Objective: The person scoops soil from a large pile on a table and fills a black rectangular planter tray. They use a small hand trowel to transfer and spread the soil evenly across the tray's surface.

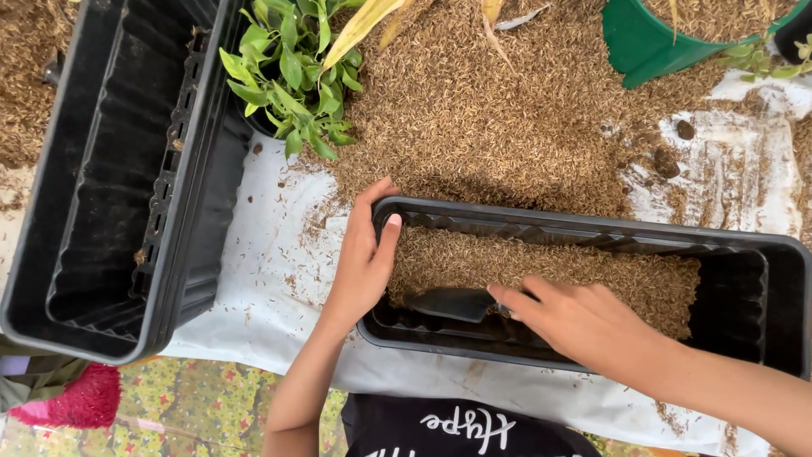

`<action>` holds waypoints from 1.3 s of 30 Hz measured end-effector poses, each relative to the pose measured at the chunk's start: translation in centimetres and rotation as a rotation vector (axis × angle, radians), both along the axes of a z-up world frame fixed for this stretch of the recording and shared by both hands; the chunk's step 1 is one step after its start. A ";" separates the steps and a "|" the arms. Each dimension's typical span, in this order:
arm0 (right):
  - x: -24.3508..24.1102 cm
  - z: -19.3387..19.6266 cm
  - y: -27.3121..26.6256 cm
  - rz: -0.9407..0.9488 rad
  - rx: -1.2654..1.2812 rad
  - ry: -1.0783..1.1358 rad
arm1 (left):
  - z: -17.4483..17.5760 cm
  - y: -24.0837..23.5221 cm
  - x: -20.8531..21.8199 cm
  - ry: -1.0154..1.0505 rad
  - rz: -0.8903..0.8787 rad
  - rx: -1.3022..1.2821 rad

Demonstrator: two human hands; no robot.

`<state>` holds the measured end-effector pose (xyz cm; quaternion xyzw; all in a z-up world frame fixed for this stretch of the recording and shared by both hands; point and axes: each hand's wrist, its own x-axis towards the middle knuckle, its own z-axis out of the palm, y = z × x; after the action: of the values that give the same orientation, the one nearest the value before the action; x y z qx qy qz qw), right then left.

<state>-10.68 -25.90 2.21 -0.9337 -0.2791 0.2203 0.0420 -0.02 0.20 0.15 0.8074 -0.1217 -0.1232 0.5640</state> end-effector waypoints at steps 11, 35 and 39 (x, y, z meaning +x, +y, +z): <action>0.5 6.2 -7.8 -0.611 -0.320 0.101 | 0.0 0.0 0.0 0.011 0.002 -0.022; 11.6 -10.1 -24.6 -0.627 0.064 0.592 | 0.3 -0.2 -0.1 -0.001 0.011 0.060; 13.5 -10.4 -20.1 -0.618 0.083 0.526 | 0.1 -0.3 0.1 0.000 0.011 0.081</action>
<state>2.84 -46.02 -8.19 -0.8829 0.0262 0.4173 0.2138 0.03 -0.10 0.29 0.8304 -0.1121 -0.1249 0.5313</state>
